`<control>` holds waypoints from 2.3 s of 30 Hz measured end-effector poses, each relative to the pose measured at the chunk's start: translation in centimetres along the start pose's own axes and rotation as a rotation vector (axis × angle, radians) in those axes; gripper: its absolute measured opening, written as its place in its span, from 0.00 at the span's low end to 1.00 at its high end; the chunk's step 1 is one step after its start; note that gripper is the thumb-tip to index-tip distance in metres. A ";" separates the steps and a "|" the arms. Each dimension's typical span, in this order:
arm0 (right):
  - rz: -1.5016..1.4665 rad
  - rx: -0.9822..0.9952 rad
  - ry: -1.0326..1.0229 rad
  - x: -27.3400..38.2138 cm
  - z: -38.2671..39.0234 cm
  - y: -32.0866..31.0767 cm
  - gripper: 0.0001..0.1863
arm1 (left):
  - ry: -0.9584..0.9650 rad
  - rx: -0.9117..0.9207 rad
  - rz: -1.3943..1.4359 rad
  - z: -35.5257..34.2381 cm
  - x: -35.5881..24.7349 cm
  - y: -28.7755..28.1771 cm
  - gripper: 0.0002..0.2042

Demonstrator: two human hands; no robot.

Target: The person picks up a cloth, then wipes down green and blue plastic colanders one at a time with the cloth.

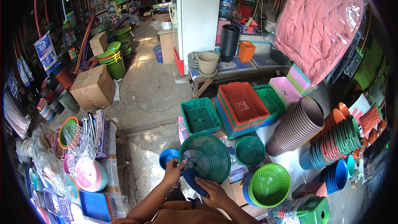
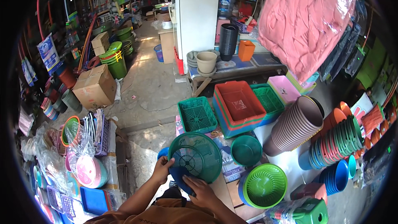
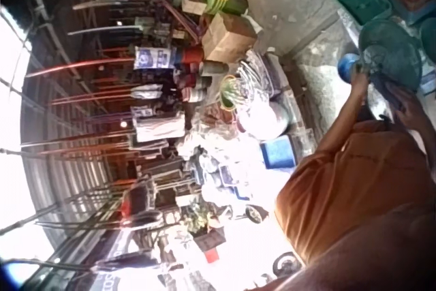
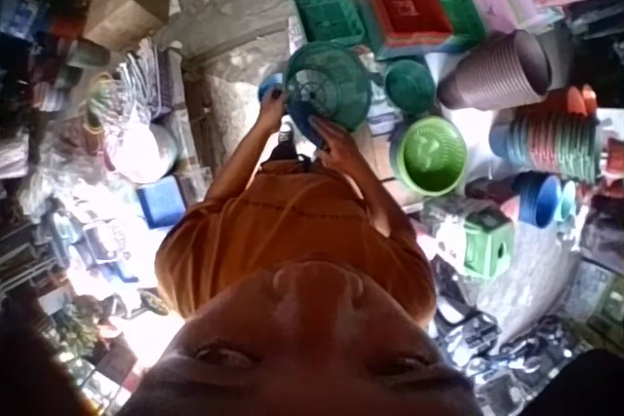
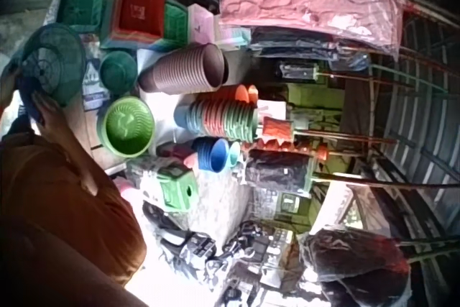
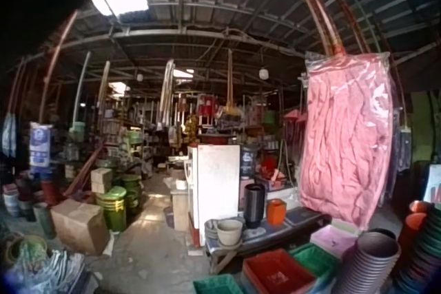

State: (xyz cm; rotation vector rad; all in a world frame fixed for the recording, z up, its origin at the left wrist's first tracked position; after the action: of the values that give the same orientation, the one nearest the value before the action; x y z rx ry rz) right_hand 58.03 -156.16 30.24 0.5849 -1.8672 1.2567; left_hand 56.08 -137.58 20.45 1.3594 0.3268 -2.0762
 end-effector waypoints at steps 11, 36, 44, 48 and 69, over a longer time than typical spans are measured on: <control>0.350 0.011 -0.073 -0.4 2.0 -3.2 0.34 | 0.520 -0.165 -0.813 2.8 -6.0 -1.1 0.27; 0.558 -0.012 -0.005 1.7 -2.2 1.0 0.38 | 0.355 0.110 -0.482 3.9 -5.1 3.6 0.15; 0.577 0.004 -0.065 3.2 -5.3 -2.5 0.38 | 0.283 0.157 -0.394 4.8 -5.8 2.7 0.19; 0.240 -0.180 0.074 0.4 -6.9 -6.7 0.33 | 0.256 0.274 -0.480 5.0 -4.7 3.1 0.16; 0.165 -0.270 0.017 2.2 -9.4 -6.9 0.30 | 0.468 0.072 -0.630 2.8 -9.3 2.9 0.20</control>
State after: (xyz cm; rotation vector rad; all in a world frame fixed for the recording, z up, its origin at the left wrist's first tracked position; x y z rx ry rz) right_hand 65.21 -150.17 37.64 0.2794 -2.0604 1.0812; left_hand 58.36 -137.86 30.35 1.9730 0.9935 -2.2283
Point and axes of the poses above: each hand's wrist, its own z-axis away from the middle knuckle, its own y-axis out of the palm, x = y × z, the point moved 10 cm from there along -z, towards the middle knuckle, and after that the axes turned 8 degrees about -z, right-handed, at the moved point
